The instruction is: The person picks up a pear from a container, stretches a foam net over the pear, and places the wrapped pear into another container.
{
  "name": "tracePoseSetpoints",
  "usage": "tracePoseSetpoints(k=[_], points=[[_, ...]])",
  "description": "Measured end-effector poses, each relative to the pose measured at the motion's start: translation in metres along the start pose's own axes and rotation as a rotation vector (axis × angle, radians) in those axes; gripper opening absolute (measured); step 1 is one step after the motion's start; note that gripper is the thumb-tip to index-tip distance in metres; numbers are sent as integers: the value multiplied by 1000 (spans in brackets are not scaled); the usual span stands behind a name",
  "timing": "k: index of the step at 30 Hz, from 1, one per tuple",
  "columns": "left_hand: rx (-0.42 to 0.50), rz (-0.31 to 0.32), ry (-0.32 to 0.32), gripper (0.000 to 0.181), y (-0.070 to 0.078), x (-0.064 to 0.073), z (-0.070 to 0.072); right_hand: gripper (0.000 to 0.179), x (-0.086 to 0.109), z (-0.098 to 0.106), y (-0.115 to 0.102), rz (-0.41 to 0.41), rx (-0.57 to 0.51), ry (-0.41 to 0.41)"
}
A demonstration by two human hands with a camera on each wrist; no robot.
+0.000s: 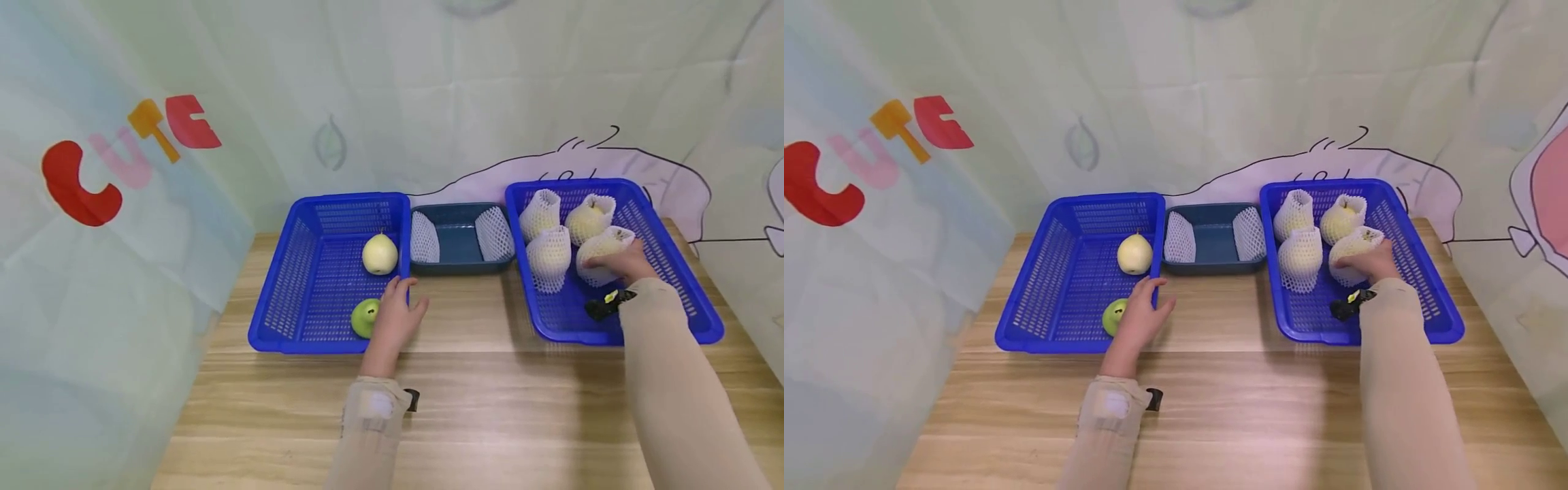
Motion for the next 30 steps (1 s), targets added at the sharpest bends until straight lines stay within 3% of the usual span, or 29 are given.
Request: tracePoseSetpoints(k=[3,7,16,24,27,30], points=[[-12,-15,15,41,2,-2,2,118,-3,6,-1,-4,23,-24],[-32,-31,52,40,4,-4,5,114,-9,2,-6,69,66,-18],[-18,-21,68,40,6,-8,10,109,-14,-1,-19,138,75,40],[-21,-1,89,40,6,-11,12,110,-20,-1,-29,205,82,37],[-19,1,95,40,7,-11,14,111,-20,0,-37,202,27,92],[-22,0,101,40,7,-12,16,103,-18,0,-47,201,-105,172]])
Point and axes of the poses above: each hand's wrist, its own x-axis away from the middle knuckle, its own z-axis out of the back of the hand, y = z × x, the point moved 1 cm from there along -x, towards the middle knuckle, and after that the axes turned 4 degrees about -z, right-handed, at the moved point
